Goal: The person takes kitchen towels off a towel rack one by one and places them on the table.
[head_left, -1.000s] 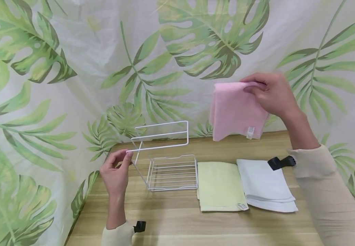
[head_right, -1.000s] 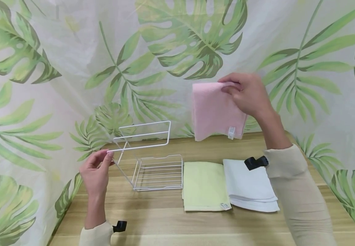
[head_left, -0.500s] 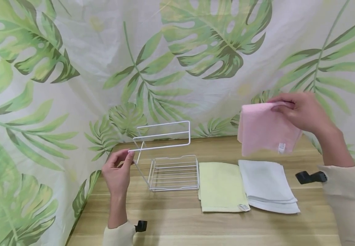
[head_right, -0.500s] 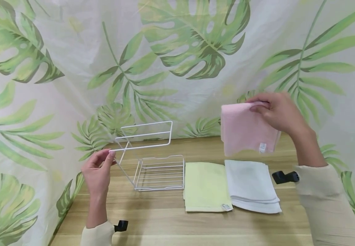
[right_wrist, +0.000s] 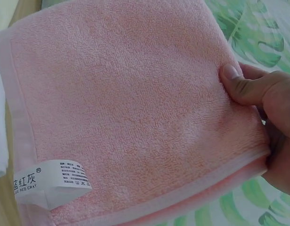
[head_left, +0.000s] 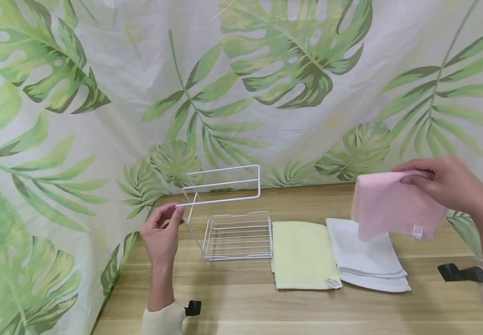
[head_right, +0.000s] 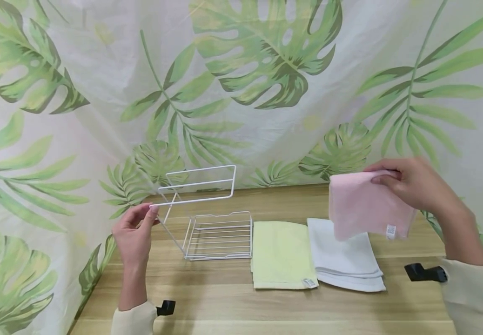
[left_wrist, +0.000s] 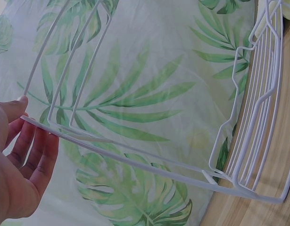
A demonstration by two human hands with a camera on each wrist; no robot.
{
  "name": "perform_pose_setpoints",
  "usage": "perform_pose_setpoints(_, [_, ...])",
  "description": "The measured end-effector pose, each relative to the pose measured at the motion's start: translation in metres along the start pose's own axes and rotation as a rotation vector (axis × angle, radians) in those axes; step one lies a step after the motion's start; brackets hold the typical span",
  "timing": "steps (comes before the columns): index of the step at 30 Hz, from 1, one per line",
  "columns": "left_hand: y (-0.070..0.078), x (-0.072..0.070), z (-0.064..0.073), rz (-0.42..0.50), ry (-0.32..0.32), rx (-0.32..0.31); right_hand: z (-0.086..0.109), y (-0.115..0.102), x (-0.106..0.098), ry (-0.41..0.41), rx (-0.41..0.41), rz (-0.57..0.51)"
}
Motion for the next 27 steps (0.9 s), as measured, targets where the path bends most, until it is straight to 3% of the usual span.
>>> perform_pose_setpoints(7, [0.0,-0.001,0.001,-0.007,0.007,0.001,0.029,0.02,-0.004,0.031,-0.059,0.034])
perform_pose_setpoints(12, [0.001,0.0,0.0,-0.007,0.003,0.002,0.048,0.033,-0.006,0.043,-0.031,0.013])
perform_pose_setpoints(16, [-0.001,0.001,-0.001,-0.008,0.002,-0.003,0.062,0.041,-0.008,0.071,-0.056,-0.007])
perform_pose_setpoints(23, [-0.003,0.0,0.0,-0.012,0.003,-0.009,0.082,0.061,-0.004,0.052,-0.093,-0.303])
perform_pose_setpoints(27, [-0.002,-0.001,0.0,-0.006,0.003,-0.005,0.094,0.073,-0.001,-0.006,-0.06,-0.388])
Point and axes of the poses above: each hand's wrist, its own z-axis away from the middle knuckle, its own x-axis out of the palm, y = z × x, the point moved 4 cm from there along -z, towards the middle knuckle, and after that the axes turned 1 degree about x, right-handed, at the moved point
